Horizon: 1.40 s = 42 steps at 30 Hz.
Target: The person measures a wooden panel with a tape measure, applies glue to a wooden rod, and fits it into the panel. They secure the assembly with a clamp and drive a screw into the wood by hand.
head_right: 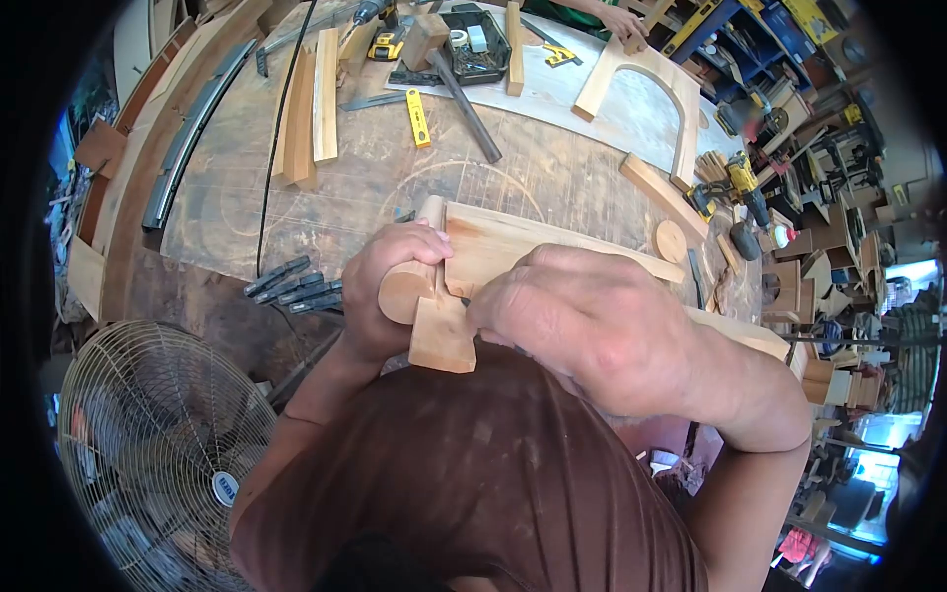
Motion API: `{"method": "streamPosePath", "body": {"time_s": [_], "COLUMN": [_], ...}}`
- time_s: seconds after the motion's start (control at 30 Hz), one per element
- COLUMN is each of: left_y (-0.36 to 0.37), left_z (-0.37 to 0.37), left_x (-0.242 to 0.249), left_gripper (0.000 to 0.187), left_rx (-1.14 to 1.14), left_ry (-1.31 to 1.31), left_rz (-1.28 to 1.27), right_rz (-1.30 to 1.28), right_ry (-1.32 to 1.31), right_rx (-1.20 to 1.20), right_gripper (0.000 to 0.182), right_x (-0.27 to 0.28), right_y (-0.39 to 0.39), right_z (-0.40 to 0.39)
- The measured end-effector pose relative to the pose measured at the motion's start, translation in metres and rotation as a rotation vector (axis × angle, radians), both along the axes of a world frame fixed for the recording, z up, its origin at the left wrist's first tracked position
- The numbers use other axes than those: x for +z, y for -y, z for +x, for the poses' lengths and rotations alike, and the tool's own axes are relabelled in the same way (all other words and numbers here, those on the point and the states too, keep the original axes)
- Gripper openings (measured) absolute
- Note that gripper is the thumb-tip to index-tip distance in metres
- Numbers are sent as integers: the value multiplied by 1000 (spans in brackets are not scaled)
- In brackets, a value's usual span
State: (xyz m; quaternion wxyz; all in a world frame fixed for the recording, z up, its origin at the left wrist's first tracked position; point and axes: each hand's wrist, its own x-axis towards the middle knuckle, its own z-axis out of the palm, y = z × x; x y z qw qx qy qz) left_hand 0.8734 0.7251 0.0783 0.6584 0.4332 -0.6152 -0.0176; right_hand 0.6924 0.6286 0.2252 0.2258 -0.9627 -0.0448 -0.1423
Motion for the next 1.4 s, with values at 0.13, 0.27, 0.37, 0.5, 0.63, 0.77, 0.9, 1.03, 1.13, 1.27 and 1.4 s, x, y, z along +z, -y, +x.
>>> {"method": "streamPosePath", "body": {"time_s": [0.13, 0.27, 0.37, 0.5, 0.63, 0.77, 0.9, 1.03, 1.13, 1.27, 1.4], "left_y": [1, 1, -1, -3, -4, -6, -5, -6, -3, -3, -8], "left_z": [0, 0, 0, 1, 2, 0, 0, -2, -2, -2, -6], "left_x": [3, 2, 2, -1, 2, 3, 0, 2, 1, 4, 2], "left_gripper": [40, 39, 37, 38, 38, 37, 35, 35, 36, 37, 39], "left_rx": [3, -4, -11, 3, -11, 5, 8, 13, 22, 22, 44], "left_ry": [7, -5, -11, 14, 0, -20, -11, -40, -41, -7, -9], "left_rz": [-3, -17, -1, 21, 15, -12, -20, -2, -22, -22, 29], "right_rz": [-14, -58, -115, -96, 58, 100, 143, 212, 227, 289, 303], "right_ry": [-80, -47, -38, -13, 112, 155, 115, 33, -31, -146, -296], "right_rx": [-17, 17, 36, 40, 19, -120, -129, -192, -215, -207, -163], "right_gripper": [22, 23, 24, 21, 19, 17, 16, 14, 15, 14, 18], "right_x": [9, 6, 4, 2, 7, 7, -1, 3, 3, 9, 10], "right_y": [-3, -2, -2, -4, -3, 0, 3, 4, 11, 18, 24], "right_z": [1, 1, 0, -1, -6, -13, -14, -3, 10, 33, 51]}}
